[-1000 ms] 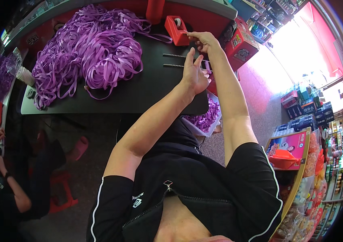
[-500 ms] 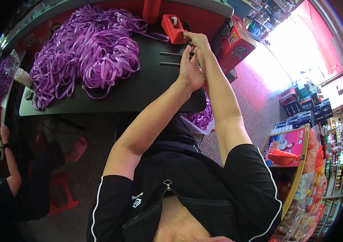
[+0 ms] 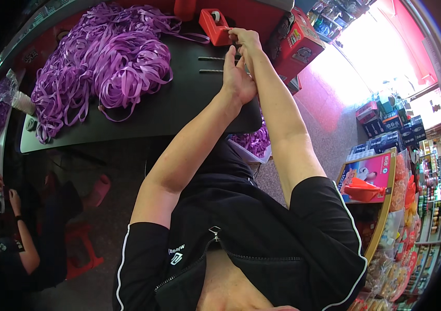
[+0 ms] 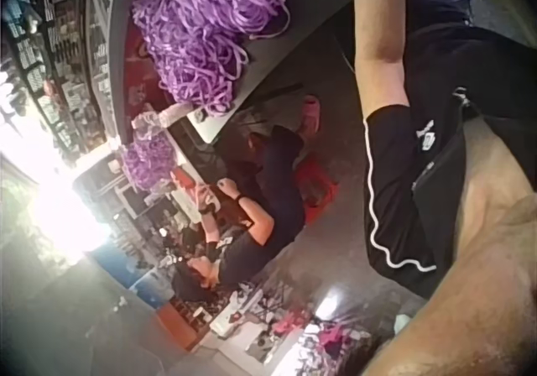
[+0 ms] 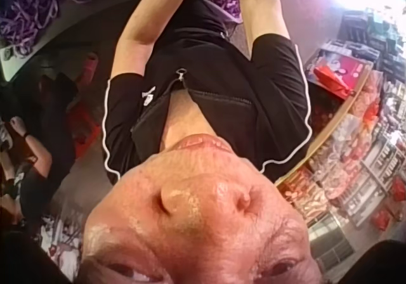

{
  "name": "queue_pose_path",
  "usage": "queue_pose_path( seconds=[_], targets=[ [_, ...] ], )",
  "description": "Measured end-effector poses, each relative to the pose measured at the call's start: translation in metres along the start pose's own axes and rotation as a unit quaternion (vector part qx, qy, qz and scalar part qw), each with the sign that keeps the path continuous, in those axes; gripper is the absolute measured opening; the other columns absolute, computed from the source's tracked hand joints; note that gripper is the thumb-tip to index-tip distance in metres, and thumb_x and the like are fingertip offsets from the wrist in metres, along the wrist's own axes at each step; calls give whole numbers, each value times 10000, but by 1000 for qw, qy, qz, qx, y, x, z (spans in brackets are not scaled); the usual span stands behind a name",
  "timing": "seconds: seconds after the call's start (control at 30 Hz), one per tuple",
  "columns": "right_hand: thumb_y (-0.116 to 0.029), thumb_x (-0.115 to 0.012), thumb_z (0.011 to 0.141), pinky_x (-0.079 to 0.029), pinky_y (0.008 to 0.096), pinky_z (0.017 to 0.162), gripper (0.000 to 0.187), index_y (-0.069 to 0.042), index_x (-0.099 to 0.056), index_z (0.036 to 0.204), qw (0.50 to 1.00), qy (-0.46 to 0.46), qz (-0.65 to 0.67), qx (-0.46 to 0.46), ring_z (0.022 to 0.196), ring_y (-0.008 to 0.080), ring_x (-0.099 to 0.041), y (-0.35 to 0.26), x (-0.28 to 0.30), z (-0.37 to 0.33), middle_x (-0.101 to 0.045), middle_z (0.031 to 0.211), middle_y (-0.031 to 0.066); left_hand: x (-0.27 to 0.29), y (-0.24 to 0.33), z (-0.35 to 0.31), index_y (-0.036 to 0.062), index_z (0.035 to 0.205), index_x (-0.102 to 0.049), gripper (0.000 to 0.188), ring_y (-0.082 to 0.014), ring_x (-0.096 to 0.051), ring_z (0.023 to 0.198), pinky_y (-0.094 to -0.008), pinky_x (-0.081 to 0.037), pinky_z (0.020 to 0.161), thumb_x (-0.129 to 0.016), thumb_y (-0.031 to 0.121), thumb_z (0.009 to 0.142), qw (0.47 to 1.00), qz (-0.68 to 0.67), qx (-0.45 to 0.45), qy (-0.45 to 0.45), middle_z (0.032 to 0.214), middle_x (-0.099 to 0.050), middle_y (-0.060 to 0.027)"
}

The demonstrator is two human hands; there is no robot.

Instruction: The recorder is assembling purple ribbons or lanyards using metal rods as a jig and a tape dispenser.

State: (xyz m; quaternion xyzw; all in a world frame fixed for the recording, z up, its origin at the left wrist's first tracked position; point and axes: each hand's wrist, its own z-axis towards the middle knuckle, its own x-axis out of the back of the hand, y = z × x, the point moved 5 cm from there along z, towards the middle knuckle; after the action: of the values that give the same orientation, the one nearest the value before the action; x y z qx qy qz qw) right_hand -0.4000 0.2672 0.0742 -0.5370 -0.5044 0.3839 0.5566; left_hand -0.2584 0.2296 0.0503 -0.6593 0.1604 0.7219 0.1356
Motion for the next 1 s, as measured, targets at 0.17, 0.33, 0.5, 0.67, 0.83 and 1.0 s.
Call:
queue_pose_path(
  seconds=[0.17, 0.33, 0.5, 0.67, 0.83, 1.0],
  targets=[
    [-212, -713, 699, -235, 263, 375, 195, -43, -645, 629, 998, -20, -6, -62, 410, 116, -315, -4, -1, -6, -421, 523, 2, 1, 1, 3, 107, 1333, -395, 701, -327, -514, 1102, -491, -415, 966, -459, 625, 865, 1000, -11, 0, -5, 1205, -474, -153],
    [-200, -712, 698, -232, 253, 367, 182, -32, -654, 657, 998, -25, 8, -50, 419, 122, -325, -1, 0, -9, -420, 529, 7, 1, 2, 2, 90, 1313, -396, 705, -335, -505, 1119, -499, -409, 974, -462, 627, 862, 1000, -10, -8, -10, 1213, -470, -162],
    [-168, -714, 694, -242, 250, 370, 152, -26, -665, 676, 999, -30, 7, -36, 429, 103, -353, 5, 1, 3, -502, 573, 19, 2, 1, 1, 83, 1310, -384, 714, -339, -500, 1124, -506, -389, 991, -469, 628, 857, 1000, 0, 0, -3, 1217, -472, -163],
    [-120, -713, 669, -296, 268, 395, 119, -14, -663, 647, 1000, -10, -11, -6, 432, 107, -428, 11, 2, 7, -587, 596, 46, 1, 1, 1, 78, 1329, -347, 751, -336, -502, 1115, -508, -390, 988, -486, 635, 845, 1000, -8, 16, 5, 1214, -475, -162],
    [-101, -743, 681, -448, 275, 509, 144, 13, -688, 750, 988, -130, -84, -8, 574, 145, -599, 15, 3, 1, -663, 691, 76, 2, 4, 3, 76, 1402, -244, 847, -391, -376, 1269, -522, -271, 1076, -482, 656, 832, 1000, -17, 8, 1, 1357, -362, -246],
    [-201, -680, 823, -455, 224, 593, 206, -28, -710, 931, 947, -311, -74, 37, 687, 92, -596, -1, 51, -22, -666, 797, 25, 5, -2, 0, 122, 1458, -110, 818, -495, 116, 1379, -550, 99, 1099, -447, 584, 872, 996, 68, 14, 62, 1431, 113, -422]
  ],
)
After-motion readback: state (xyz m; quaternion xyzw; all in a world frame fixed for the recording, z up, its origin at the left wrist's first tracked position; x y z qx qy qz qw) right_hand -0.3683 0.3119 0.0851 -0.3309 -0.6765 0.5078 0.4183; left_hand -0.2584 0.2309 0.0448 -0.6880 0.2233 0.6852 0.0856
